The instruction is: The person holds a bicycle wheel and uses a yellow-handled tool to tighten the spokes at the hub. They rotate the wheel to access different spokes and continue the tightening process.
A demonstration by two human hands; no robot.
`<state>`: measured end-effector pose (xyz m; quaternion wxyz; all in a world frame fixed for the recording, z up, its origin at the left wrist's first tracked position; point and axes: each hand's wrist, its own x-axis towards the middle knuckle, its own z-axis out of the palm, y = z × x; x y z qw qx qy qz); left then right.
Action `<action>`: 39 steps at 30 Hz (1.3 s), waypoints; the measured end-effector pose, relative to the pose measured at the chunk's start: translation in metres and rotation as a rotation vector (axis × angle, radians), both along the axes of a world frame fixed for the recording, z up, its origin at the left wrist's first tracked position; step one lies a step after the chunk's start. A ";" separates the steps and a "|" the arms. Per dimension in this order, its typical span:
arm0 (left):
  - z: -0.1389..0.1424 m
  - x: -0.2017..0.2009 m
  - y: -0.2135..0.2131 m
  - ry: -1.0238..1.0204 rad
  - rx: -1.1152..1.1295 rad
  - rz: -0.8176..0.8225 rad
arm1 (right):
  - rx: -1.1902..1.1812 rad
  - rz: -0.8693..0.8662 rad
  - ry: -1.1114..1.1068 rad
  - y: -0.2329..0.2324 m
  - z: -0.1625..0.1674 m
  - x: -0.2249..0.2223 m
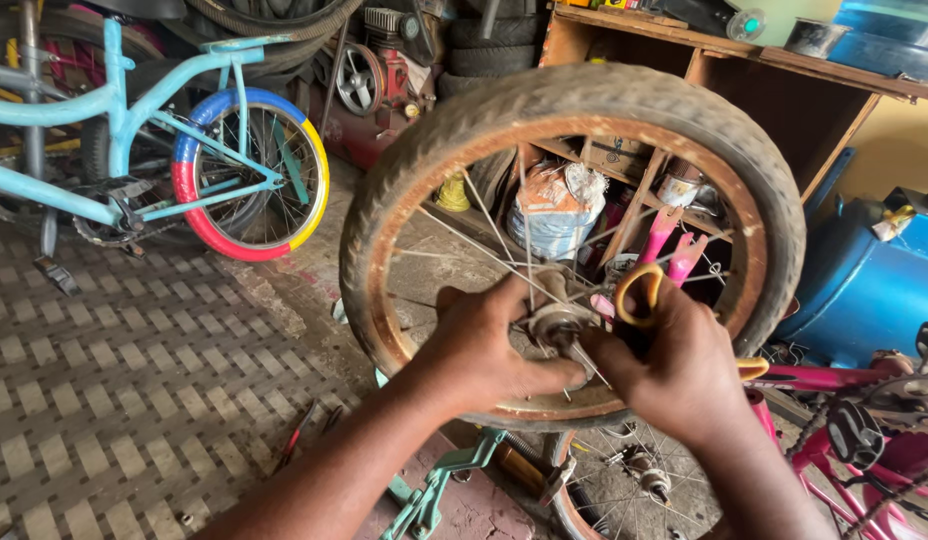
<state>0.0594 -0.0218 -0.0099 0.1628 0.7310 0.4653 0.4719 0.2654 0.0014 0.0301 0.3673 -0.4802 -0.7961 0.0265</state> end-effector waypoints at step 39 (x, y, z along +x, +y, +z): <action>0.003 0.006 -0.005 0.086 0.013 0.057 | -0.033 0.107 0.188 0.004 -0.009 0.011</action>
